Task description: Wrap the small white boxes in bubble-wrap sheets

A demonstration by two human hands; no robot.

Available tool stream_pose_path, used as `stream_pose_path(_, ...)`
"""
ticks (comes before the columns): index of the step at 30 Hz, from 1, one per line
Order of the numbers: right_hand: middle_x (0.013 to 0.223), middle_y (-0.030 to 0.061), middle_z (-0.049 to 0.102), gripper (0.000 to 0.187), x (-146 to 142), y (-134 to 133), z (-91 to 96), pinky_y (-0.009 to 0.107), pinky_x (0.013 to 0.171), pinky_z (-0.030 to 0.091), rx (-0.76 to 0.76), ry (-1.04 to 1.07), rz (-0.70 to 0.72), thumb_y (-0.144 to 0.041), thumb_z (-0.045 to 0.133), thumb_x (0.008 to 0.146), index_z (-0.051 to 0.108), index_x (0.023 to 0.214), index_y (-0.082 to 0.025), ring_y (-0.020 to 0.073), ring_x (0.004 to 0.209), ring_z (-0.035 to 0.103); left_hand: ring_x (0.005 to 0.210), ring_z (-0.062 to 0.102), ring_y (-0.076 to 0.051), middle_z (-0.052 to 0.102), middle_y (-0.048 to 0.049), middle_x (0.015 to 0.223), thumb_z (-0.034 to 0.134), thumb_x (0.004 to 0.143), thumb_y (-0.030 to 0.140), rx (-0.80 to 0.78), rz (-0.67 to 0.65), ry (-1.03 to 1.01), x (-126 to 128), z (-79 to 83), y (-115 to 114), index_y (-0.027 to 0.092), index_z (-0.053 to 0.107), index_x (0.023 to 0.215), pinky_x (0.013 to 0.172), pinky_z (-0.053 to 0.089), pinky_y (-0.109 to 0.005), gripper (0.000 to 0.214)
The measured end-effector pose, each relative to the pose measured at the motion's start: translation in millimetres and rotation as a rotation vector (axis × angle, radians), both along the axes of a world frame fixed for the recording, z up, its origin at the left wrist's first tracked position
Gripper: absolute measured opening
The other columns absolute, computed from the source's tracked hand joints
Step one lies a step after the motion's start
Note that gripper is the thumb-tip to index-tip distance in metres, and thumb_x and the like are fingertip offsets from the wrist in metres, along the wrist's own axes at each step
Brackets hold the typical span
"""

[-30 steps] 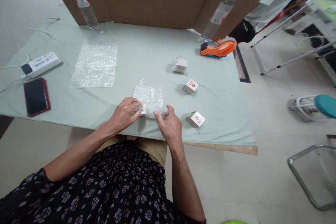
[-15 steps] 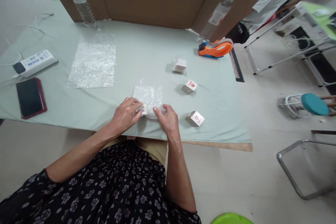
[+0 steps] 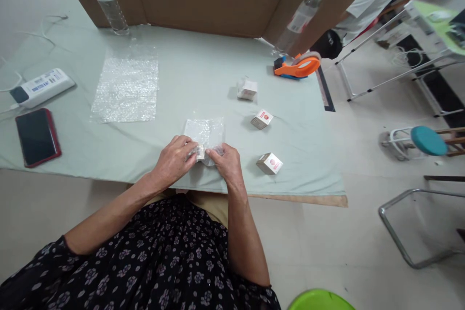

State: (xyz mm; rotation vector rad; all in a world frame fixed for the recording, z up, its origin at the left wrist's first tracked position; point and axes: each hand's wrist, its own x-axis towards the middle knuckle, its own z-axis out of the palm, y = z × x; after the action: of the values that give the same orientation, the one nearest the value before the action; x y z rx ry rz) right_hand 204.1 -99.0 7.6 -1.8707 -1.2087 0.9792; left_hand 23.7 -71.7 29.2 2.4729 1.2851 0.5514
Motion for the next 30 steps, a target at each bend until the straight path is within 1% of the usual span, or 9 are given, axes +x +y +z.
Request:
stream_pose_path(4, 0.056, -0.004, 0.049, 0.032, -9, 3, 7.9, 0.027, 0.058, 0.033, 0.045, -0.179, -0.02, -0.05, 0.063, 0.071, 0.053, 0.06, -0.022, 0.0131, 0.057, 0.04, 0.096, 0.056, -0.024, 0.064, -0.0091, 0.099, 0.06, 0.09, 0.014, -0.011, -0.005, 0.045, 1, 3.8, 1, 0.017, 0.067, 0.094, 0.087, 0.052, -0.037, 0.008)
stream_pose_path(7, 0.054, -0.0044, 0.047, 0.03, -15, 3, 15.8, 0.028, 0.058, 0.032, 0.076, -0.265, -0.044, -0.045, 0.062, 0.073, 0.049, 0.058, -0.023, 0.0126, 0.056, 0.039, 0.098, 0.056, -0.024, 0.064, -0.0094, 0.1, 0.061, 0.091, 0.015, -0.044, -0.001, 0.073, 3, 6.3, 2, 0.016, 0.067, 0.093, 0.088, 0.052, -0.038, 0.007)
stream_pose_path(13, 0.057, -0.0034, 0.053, 0.026, -25, 5, 16.6, 0.027, 0.059, 0.039, 0.1, -0.081, -0.075, -0.045, 0.062, 0.076, 0.061, 0.067, -0.021, 0.0136, 0.057, 0.046, 0.097, 0.057, -0.023, 0.062, -0.0095, 0.099, 0.058, 0.093, 0.016, -0.084, -0.016, 0.068, 5, 4.0, 3, 0.016, 0.067, 0.091, 0.086, 0.053, -0.036, 0.01)
stream_pose_path(17, 0.063, 0.0003, 0.063, 0.025, -32, 4, 19.4, 0.028, 0.06, 0.043, 0.099, -0.064, -0.063, -0.043, 0.061, 0.079, 0.067, 0.074, -0.019, 0.0156, 0.061, 0.055, 0.097, 0.057, -0.023, 0.062, -0.0099, 0.099, 0.058, 0.094, 0.015, -0.095, -0.018, 0.041, 3, -0.4, 6, 0.015, 0.068, 0.092, 0.087, 0.053, -0.037, 0.01)
stream_pose_path(20, 0.071, 0.0034, 0.07, 0.028, -31, 0, 28.0, 0.028, 0.061, 0.046, 0.076, -0.036, 0.014, -0.044, 0.063, 0.079, 0.072, 0.08, -0.018, 0.0171, 0.065, 0.06, 0.096, 0.057, -0.023, 0.062, -0.0098, 0.099, 0.057, 0.094, 0.017, -0.097, -0.035, 0.012, 3, -4.3, 7, 0.016, 0.067, 0.091, 0.085, 0.054, -0.037, 0.011)
stream_pose_path(22, 0.073, 0.0036, 0.071, 0.031, -26, -3, 34.7, 0.028, 0.061, 0.047, 0.058, 0.009, 0.094, -0.045, 0.063, 0.079, 0.075, 0.085, -0.017, 0.0168, 0.065, 0.06, 0.096, 0.057, -0.022, 0.061, -0.0092, 0.099, 0.056, 0.094, 0.017, -0.091, -0.046, -0.007, 2, -7.1, 8, 0.017, 0.067, 0.091, 0.084, 0.054, -0.036, 0.011)
stream_pose_path(25, 0.074, 0.0022, 0.072, 0.032, -18, -4, 42.6, 0.028, 0.062, 0.048, 0.046, 0.064, 0.212, -0.041, 0.059, 0.081, 0.078, 0.093, -0.017, 0.0147, 0.063, 0.058, 0.096, 0.057, -0.023, 0.061, -0.0086, 0.097, 0.056, 0.091, 0.014, -0.102, -0.038, -0.038, 2, -10.5, 9, 0.018, 0.066, 0.089, 0.085, 0.053, -0.036, 0.011)
stream_pose_path(28, 0.076, 0.0019, 0.072, 0.032, -11, -1, 46.0, 0.028, 0.064, 0.048, 0.052, 0.076, 0.323, -0.036, 0.057, 0.082, 0.079, 0.097, -0.017, 0.0133, 0.063, 0.057, 0.096, 0.057, -0.023, 0.061, -0.0085, 0.095, 0.056, 0.089, 0.011, -0.122, -0.026, -0.069, 1, -12.9, 10, 0.018, 0.064, 0.086, 0.087, 0.052, -0.038, 0.011)
stream_pose_path(30, 0.073, 0.0019, 0.071, 0.034, -6, 2, 46.4, 0.027, 0.062, 0.048, 0.035, 0.091, 0.369, -0.036, 0.056, 0.083, 0.079, 0.099, -0.017, 0.0129, 0.062, 0.057, 0.095, 0.057, -0.023, 0.061, -0.008, 0.095, 0.056, 0.088, 0.012, -0.126, -0.031, -0.095, 0, -14.2, 10, 0.018, 0.063, 0.086, 0.087, 0.052, -0.038, 0.01)
